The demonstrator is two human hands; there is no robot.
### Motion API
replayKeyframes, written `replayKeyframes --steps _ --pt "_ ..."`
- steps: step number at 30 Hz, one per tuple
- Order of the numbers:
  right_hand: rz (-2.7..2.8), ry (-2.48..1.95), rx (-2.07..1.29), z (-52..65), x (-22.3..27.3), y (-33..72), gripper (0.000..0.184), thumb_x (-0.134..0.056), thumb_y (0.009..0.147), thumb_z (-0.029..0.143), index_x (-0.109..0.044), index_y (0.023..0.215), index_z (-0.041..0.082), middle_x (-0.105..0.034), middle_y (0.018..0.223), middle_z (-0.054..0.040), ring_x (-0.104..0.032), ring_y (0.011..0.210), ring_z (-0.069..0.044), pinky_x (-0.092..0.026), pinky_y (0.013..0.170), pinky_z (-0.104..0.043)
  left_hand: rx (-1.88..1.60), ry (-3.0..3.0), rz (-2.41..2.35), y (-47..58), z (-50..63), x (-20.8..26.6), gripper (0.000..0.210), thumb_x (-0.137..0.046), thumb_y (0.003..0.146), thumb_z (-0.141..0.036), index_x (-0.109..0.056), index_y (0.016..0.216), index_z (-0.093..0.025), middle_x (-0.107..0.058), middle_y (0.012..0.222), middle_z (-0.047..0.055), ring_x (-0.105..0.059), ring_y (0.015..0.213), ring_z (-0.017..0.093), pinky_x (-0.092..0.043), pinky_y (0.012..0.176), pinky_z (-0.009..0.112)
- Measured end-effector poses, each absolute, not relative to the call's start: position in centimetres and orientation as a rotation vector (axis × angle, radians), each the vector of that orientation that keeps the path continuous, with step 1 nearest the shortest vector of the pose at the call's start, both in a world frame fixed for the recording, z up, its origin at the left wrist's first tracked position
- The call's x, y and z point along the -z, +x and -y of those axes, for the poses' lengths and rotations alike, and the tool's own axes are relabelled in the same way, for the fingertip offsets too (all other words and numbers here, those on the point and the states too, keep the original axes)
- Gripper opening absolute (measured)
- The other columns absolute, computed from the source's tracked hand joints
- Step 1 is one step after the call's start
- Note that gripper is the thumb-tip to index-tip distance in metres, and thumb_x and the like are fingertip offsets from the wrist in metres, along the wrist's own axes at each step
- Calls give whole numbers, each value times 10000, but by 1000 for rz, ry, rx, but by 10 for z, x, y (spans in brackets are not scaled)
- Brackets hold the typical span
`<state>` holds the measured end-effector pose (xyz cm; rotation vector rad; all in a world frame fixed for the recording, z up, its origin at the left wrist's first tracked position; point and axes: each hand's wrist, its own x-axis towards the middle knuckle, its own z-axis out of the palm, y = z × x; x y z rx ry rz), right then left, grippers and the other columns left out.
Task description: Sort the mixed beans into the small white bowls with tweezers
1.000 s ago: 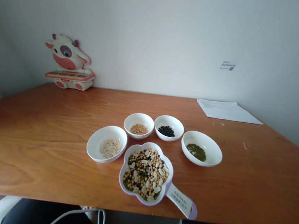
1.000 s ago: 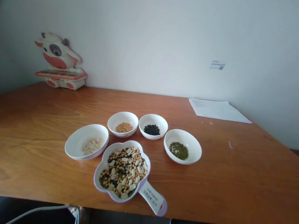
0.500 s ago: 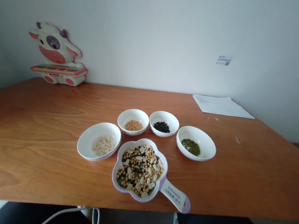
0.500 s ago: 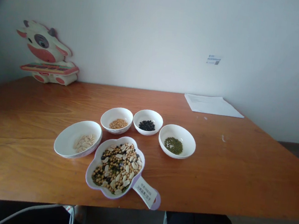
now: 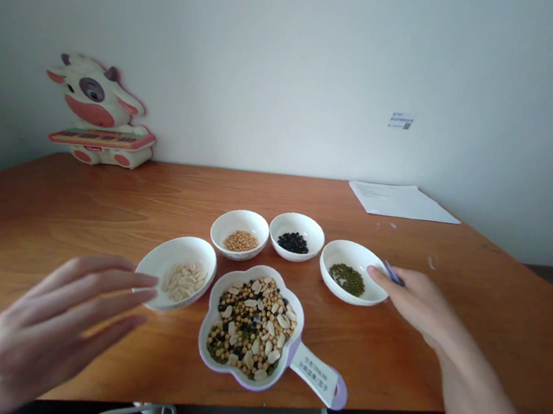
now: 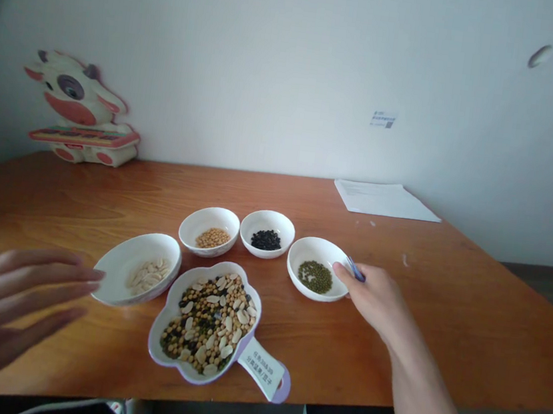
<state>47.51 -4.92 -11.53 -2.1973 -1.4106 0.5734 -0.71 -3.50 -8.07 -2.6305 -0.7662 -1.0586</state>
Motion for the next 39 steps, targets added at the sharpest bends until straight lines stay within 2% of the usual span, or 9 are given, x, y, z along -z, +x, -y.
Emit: replayKeyframes --steps 4,10,22,25,29,32,34,37,39 --pt "1382 -2250 -434 46 124 473 397 -506 812 497 -696 718 161 -697 694 -65 -654 712 -259 -403 585 -293 542 -2790 535 23 37 102 450 -691 870 -385 -593 1290 -257 -682 1245 27 -469 1331 330 -302 1127 599" --pt "1379 -2245 -402 44 124 473 357 -486 783 450 -645 621 175 -653 583 -50 -616 602 -230 -386 536 -285 693 -2797 427 44 37 121 239 -657 907 -288 -663 1139 -232 -745 1089 0 -627 1160 242 -129 1219 590" --pt "1412 -2281 -330 46 121 466 430 -434 828 531 -614 626 197 -665 614 -78 -645 647 -270 -423 546 -313 777 -2796 514 47 32 123 188 -655 909 -287 -664 1088 -229 -762 975 -3 -661 1076 207 -219 1192 562" --pt "1411 -2333 -120 58 106 459 528 -385 854 609 -692 876 180 -726 787 -132 -677 743 -337 -481 618 -391 834 -2841 551 56 35 112 123 -625 926 -244 -675 1036 -220 -758 949 -9 -655 1060 192 -192 1203 543" --pt "1671 -1805 -15 67 77 423 469 -348 933 426 -681 1145 173 -721 1022 -142 -689 904 -275 -528 763 -370 837 -2894 526 70 41 96 88 -636 918 -292 -681 901 -219 -739 872 -21 -667 943 179 -227 1191 536" --pt "1996 -1477 -365 61 63 380 319 -451 963 314 -698 1152 242 -728 1040 -70 -687 890 -203 -528 745 -292 814 -2949 464 79 41 85 226 -615 918 -406 -665 916 -186 -725 881 30 -654 889 214 -405 1065 514" --pt "2068 -1339 -499 55 61 355 210 -552 936 267 -749 1006 254 -746 925 -23 -688 820 -175 -516 752 -278 890 -2958 540 85 38 79 252 -581 943 -376 -638 1062 -162 -716 962 76 -632 916 229 -499 921 439" --pt "2126 -1128 -660 51 64 331 116 -654 885 251 -756 936 230 -750 844 1 -679 745 -148 -509 720 -261 948 -2915 785 98 31 75 331 -547 968 -274 -538 1273 -145 -691 1006 104 -604 875 211 -516 761 364" --pt "2064 -1069 -714 52 68 326 111 -659 880 238 -756 926 214 -749 846 -9 -674 746 -142 -511 720 -253 873 -2951 767 107 29 76 218 -515 981 -243 -599 1167 -166 -676 853 59 -565 741 179 -486 686 334"
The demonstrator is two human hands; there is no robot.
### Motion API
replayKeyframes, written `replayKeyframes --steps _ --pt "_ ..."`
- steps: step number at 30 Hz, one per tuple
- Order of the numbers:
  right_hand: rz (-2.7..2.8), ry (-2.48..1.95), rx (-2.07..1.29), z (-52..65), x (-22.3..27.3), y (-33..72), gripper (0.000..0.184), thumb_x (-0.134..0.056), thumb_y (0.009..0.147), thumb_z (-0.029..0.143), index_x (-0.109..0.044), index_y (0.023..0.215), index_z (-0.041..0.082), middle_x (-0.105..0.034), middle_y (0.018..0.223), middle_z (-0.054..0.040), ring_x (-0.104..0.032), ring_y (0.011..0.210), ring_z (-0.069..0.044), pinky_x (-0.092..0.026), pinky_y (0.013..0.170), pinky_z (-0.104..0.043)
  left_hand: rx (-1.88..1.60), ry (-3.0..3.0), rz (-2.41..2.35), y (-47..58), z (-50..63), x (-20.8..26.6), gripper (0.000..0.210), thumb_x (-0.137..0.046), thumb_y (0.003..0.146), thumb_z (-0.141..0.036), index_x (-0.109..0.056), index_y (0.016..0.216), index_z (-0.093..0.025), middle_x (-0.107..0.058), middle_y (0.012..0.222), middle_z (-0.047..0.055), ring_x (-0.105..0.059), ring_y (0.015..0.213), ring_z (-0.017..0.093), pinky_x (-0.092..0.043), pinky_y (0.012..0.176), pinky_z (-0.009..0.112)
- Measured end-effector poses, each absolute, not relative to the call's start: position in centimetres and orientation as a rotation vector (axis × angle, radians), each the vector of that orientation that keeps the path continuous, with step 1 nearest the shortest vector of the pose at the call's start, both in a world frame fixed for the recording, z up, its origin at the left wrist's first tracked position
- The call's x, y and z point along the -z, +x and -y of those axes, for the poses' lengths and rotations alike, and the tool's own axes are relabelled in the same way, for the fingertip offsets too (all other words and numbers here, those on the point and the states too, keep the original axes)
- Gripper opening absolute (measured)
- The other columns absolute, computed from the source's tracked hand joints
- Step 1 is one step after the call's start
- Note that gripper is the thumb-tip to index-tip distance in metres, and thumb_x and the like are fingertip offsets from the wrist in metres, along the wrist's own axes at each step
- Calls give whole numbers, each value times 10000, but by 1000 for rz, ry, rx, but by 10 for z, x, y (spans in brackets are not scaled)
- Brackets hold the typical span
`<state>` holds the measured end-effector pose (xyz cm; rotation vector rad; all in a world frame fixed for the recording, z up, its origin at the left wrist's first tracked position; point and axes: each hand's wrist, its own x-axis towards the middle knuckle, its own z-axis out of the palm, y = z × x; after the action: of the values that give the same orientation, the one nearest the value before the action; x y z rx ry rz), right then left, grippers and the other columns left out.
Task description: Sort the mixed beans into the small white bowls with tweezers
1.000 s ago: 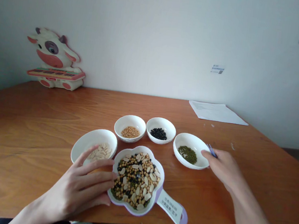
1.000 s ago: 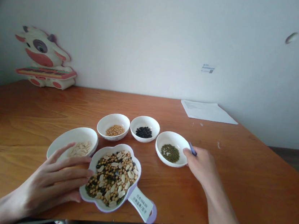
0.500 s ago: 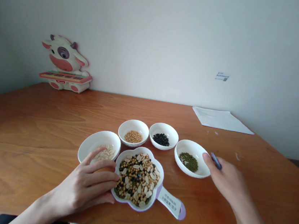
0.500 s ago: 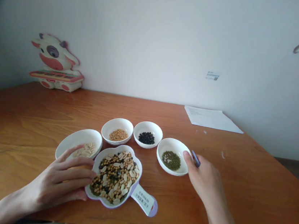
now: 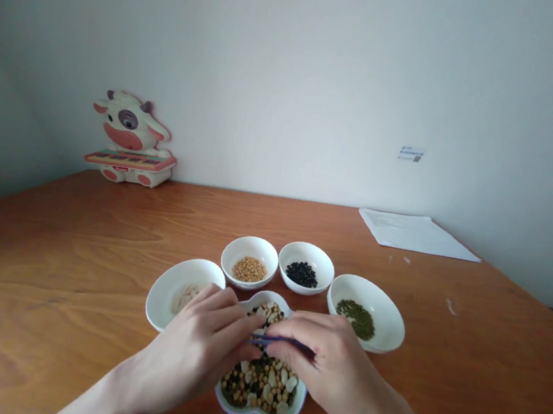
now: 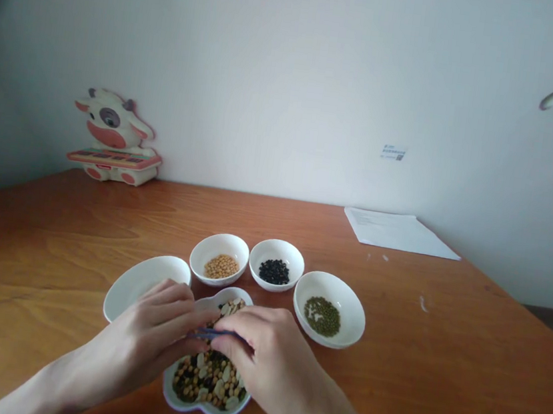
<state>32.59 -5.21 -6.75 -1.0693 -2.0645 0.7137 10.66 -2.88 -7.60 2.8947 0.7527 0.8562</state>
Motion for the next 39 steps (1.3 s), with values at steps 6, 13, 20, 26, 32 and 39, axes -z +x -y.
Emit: replayKeyframes --steps 6,13,20,26,32,39 --pt "1458 -1134 -1348 55 88 329 183 -750 785 336 -725 882 184 -649 603 16 -544 484 -81 -454 497 -203 -1082 2768 -690 116 33 100 187 -449 976 -137 -636 976 -144 -587 707 45 -491 619 154 -404 526 266" --pt "1103 -945 -1572 56 93 324 330 -757 777 433 -682 834 117 -674 682 -41 -591 543 -82 -482 526 -191 -1193 2714 -786 115 45 117 329 -450 981 -139 -517 1301 -103 -661 887 95 -630 745 169 -569 628 276" --pt "1551 -1116 -891 27 72 339 241 -612 908 381 -664 855 151 -686 729 -40 -653 654 -132 -522 607 -235 -904 2713 -656 108 53 115 283 -573 925 -313 -602 1153 -148 -679 1027 112 -665 929 230 -616 807 374" --pt "1902 -1117 -440 32 95 335 101 -597 906 199 -696 893 190 -740 867 -17 -691 807 -141 -512 745 -256 -634 2925 -617 111 49 110 262 -616 906 -377 -663 1077 -183 -636 1248 124 -608 1108 309 -588 879 482" --pt "1882 -1117 -374 39 100 340 103 -567 904 172 -662 866 183 -712 834 -16 -657 728 -127 -497 666 -239 -676 2884 -632 115 50 111 316 -577 927 -409 -643 1130 -175 -679 1183 99 -621 1085 294 -588 874 470" --pt "1931 -1171 -351 39 100 342 115 -542 904 174 -645 855 184 -698 811 -13 -637 691 -138 -480 648 -261 -729 2836 -637 116 50 112 310 -569 931 -394 -638 1123 -161 -701 1082 94 -628 1018 277 -580 855 452"
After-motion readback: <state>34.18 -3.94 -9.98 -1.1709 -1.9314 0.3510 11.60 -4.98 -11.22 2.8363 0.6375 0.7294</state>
